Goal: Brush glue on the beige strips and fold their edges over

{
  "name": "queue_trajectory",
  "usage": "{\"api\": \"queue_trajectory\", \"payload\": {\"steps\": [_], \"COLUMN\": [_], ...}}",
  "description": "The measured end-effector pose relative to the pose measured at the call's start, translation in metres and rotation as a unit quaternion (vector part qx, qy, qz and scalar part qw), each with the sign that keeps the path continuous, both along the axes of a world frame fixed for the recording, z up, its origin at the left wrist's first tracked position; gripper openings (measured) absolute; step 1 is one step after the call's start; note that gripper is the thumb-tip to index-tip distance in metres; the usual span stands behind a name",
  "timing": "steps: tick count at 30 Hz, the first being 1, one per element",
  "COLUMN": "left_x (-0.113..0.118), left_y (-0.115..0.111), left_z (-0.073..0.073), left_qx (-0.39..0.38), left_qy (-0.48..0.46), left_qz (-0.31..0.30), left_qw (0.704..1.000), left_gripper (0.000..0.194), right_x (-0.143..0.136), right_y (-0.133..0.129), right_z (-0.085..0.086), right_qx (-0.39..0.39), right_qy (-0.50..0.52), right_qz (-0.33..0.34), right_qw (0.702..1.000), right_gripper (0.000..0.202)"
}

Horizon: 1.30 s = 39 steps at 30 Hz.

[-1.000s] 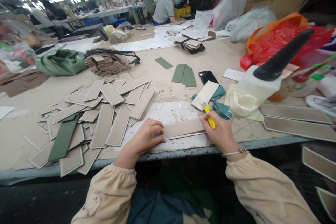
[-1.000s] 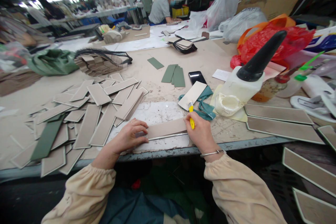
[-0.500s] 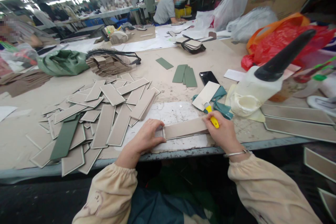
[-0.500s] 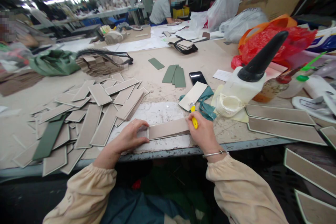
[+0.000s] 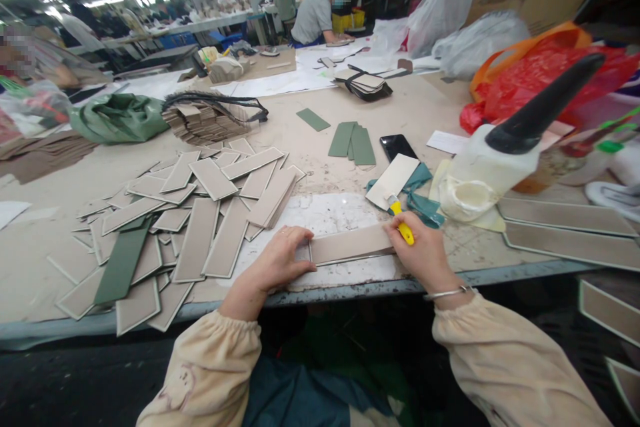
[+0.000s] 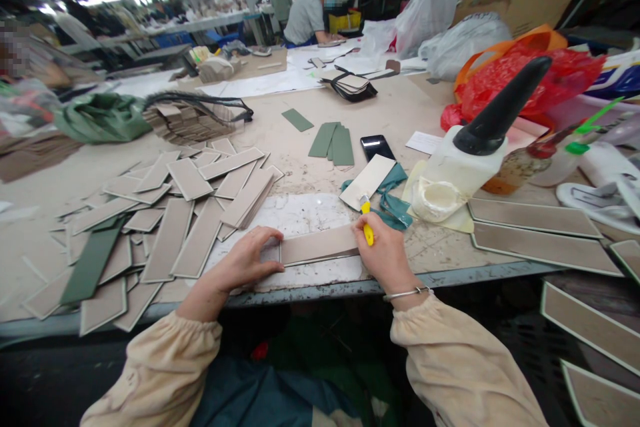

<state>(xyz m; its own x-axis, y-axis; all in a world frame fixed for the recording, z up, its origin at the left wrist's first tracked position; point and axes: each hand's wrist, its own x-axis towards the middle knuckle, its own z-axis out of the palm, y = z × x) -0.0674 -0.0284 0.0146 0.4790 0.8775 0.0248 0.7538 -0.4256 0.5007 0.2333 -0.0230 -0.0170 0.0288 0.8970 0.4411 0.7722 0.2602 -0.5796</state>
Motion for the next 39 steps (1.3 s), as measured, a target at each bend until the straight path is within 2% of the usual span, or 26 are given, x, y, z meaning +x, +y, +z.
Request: {"api": "queue_trajectory", "payload": {"steps": [14, 39], "left_x": [-0.0034, -0.0041], "left_y": [0.0005, 0.0011], "left_z": [-0.0030, -0.0023], "left_qx": [-0.004, -0.005], "left_qy": [-0.003, 0.010], "left_qz": [0.004, -0.004], "left_qw": [1.000, 1.000], "left_gripper": [0.054, 0.051], "right_x": [0.0007, 0.0000], "right_y": [-0.0002, 0.0006], "right_z": [-0.0001, -0.0030], "right_qx": [0.006, 0.022], "right_qy": [-0.008, -0.020], "right_qz": [-0.001, 0.005], "right_qw": [1.000, 1.000], "right_gripper": [0.012, 0.007]}}
